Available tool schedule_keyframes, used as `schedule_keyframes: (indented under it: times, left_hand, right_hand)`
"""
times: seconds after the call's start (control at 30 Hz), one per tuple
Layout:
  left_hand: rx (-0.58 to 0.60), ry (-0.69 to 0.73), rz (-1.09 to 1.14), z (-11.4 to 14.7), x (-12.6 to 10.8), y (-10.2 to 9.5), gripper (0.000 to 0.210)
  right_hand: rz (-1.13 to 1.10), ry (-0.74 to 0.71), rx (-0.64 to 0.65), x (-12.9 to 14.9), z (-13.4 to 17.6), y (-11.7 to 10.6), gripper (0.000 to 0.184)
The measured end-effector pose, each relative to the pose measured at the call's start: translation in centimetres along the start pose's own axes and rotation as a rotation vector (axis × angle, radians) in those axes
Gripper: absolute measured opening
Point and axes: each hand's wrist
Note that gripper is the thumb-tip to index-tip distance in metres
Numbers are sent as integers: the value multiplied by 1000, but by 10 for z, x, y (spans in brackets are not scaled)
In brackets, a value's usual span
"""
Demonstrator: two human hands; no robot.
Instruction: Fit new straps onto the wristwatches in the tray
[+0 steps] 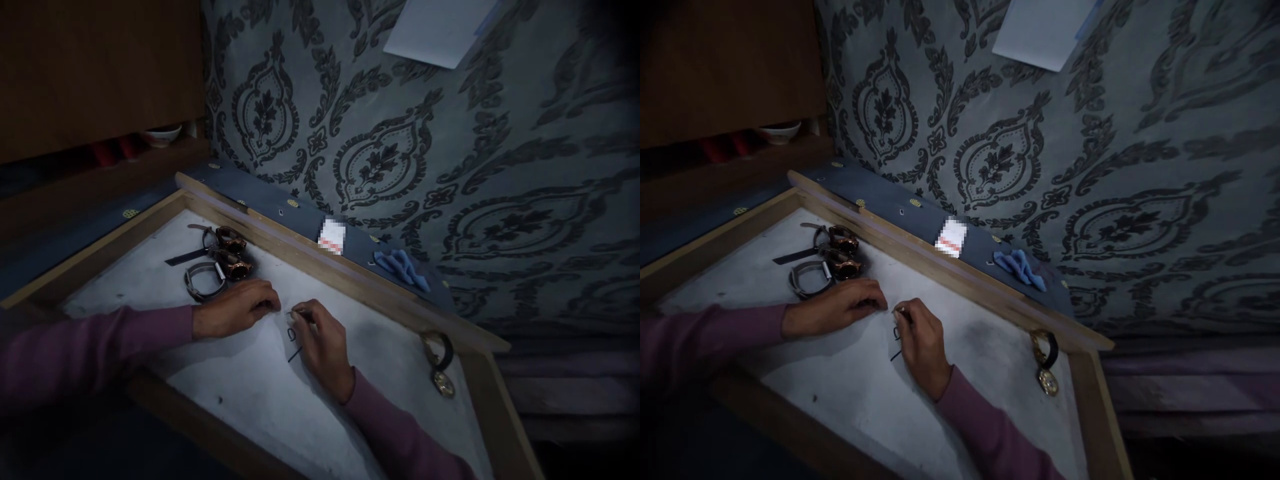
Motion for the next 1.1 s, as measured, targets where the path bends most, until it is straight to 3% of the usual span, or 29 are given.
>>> schedule_keyframes:
  times: [0.13,0.3,0.43,0.6,0.73,0.93,1.1]
  left_hand:
    - [-1,0,-1,0,1,-1,15]
    - [-2,0,10,-1,1,-1,15]
    - [1,-12,0,-1,0,-2,15]
    - [15,-7,1,-1,0,-2,16]
    - [4,-9,3,-1,-1,-3,16]
    - [75,-26,28,0,-12,-5,8]
    - [69,56,124,0,-20,-1,9]
  right_hand:
    - [127,-169,106,1,0,0,16]
    - [114,-92,30,3,0,-2,12]
    - [103,-77,73,4,-2,-4,15]
    - [67,-53,35,4,0,-3,12]
    - [-94,139,73,2,0,0,14]
    - [-671,549,-10,8,-10,-4,25]
    - [-811,607,36,14,-12,-6,29]
Point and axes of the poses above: each hand's wrist, its own z-axis away from the middle knuckle, its own y-axis out of the palm, x = y × z, and after that the axes turned 1 degree about z, right-handed
